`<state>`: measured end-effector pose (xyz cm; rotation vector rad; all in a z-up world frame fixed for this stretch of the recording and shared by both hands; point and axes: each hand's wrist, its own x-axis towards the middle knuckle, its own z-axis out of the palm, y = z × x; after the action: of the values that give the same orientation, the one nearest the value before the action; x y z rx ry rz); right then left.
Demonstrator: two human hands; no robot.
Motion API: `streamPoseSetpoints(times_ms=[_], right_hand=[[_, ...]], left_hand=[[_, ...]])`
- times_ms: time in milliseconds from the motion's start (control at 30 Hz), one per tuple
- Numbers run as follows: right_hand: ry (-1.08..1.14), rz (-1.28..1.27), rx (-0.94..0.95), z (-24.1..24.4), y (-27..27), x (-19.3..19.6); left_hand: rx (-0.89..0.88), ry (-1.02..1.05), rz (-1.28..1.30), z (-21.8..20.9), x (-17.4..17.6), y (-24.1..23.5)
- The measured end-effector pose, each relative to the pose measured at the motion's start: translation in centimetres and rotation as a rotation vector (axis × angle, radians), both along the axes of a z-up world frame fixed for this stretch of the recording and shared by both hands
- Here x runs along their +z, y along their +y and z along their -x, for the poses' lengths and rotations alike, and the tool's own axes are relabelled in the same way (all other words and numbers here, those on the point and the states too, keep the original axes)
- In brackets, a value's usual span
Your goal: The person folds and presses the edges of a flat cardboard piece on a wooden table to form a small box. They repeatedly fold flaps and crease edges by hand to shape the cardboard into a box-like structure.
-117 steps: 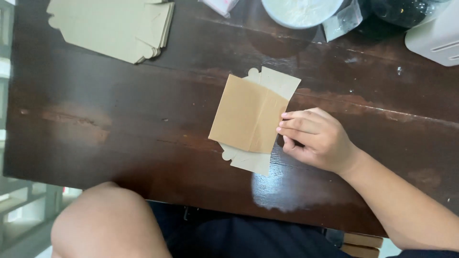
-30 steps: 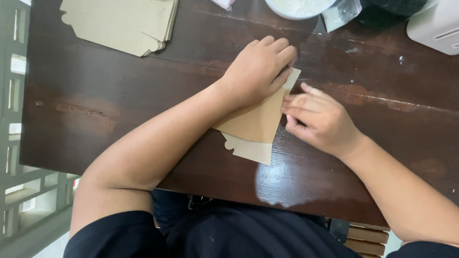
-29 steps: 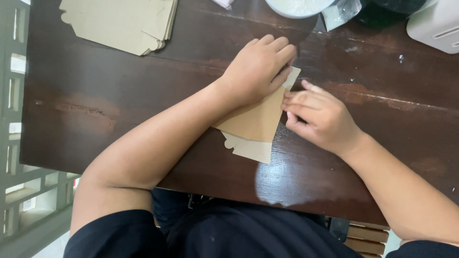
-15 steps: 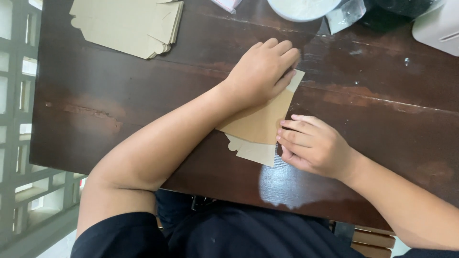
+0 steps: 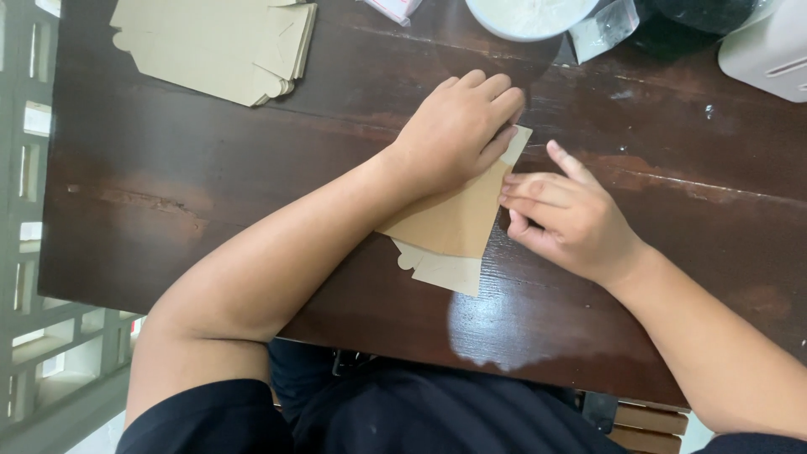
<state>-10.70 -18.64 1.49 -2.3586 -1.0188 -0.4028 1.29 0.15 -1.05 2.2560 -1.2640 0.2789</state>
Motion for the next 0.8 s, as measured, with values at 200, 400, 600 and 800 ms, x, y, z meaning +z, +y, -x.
streamPoseSetpoints(times_ms=[200, 400, 600, 800], right_hand=[[-0.009, -0.012, -0.027, 0.1, 0.0, -0.1], [-0.151, -0.071, -0.037, 2.2, 1.4, -1.8], [-0.138, -0.102, -0.024, 2.1, 1.3, -1.9], [-0.070, -0.108, -0.095, 0.5, 0.6, -1.5]], left_hand=[[-0.011, 0.019, 0.005, 0.1, 0.4, 0.0], [-0.044, 0.073, -0.174, -0.2, 1.2, 0.3], [-0.042, 0.109, -0.190, -0.1, 1.4, 0.4], [-0.036, 0.084, -0.178, -0.1, 1.1, 0.3]])
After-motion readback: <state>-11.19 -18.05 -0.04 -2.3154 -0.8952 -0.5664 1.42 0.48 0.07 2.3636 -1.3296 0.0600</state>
